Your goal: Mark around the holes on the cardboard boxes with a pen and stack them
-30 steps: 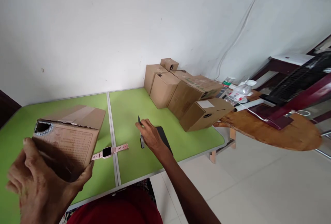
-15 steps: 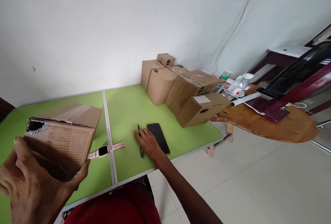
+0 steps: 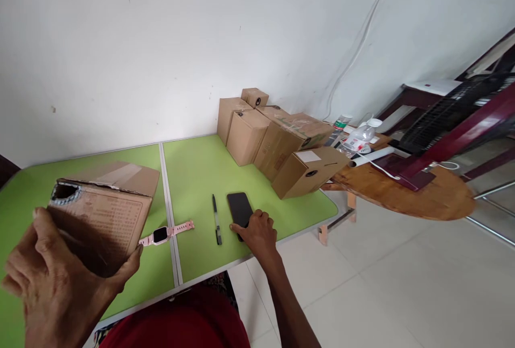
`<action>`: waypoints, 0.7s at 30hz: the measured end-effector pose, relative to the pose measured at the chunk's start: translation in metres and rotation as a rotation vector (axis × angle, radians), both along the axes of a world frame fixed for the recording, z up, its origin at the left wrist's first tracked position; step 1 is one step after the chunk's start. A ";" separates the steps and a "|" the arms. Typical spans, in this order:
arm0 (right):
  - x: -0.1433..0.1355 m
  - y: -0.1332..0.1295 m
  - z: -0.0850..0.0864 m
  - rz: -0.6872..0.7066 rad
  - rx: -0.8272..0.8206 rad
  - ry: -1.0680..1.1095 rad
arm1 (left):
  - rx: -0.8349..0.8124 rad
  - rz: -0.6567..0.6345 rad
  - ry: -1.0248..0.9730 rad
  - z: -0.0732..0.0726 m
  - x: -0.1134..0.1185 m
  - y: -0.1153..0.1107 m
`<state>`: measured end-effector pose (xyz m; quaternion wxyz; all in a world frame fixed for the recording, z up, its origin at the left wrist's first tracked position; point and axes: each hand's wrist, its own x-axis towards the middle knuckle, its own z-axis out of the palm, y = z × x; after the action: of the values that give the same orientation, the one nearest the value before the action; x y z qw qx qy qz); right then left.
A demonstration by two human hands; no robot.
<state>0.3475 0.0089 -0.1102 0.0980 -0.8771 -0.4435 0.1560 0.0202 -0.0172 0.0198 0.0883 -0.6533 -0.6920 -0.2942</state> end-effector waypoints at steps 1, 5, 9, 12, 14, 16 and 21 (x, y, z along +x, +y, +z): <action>0.003 0.003 0.001 -0.018 -0.012 0.045 | 0.004 -0.002 0.005 -0.001 0.000 0.000; 0.013 0.006 0.004 -0.056 0.001 0.231 | 0.007 0.004 0.020 -0.006 -0.002 0.001; 0.013 0.000 0.003 -0.062 0.116 0.456 | 0.001 0.012 0.019 -0.009 -0.004 0.002; 0.010 -0.010 0.008 -0.102 0.231 0.654 | -0.004 0.014 0.010 -0.010 -0.005 0.003; 0.005 -0.022 0.019 -0.110 0.292 0.798 | -0.003 0.011 0.010 -0.009 -0.005 0.002; -0.003 -0.038 0.037 -0.122 0.362 0.985 | -0.001 0.004 0.010 -0.010 -0.005 0.002; -0.053 -0.070 0.093 -0.071 0.553 1.757 | 0.038 0.022 -0.019 -0.014 -0.002 0.005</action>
<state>0.2950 -0.0614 -0.0175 0.6102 -0.4020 -0.2043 0.6514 0.0177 -0.0119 0.0060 0.0976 -0.6410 -0.6943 -0.3124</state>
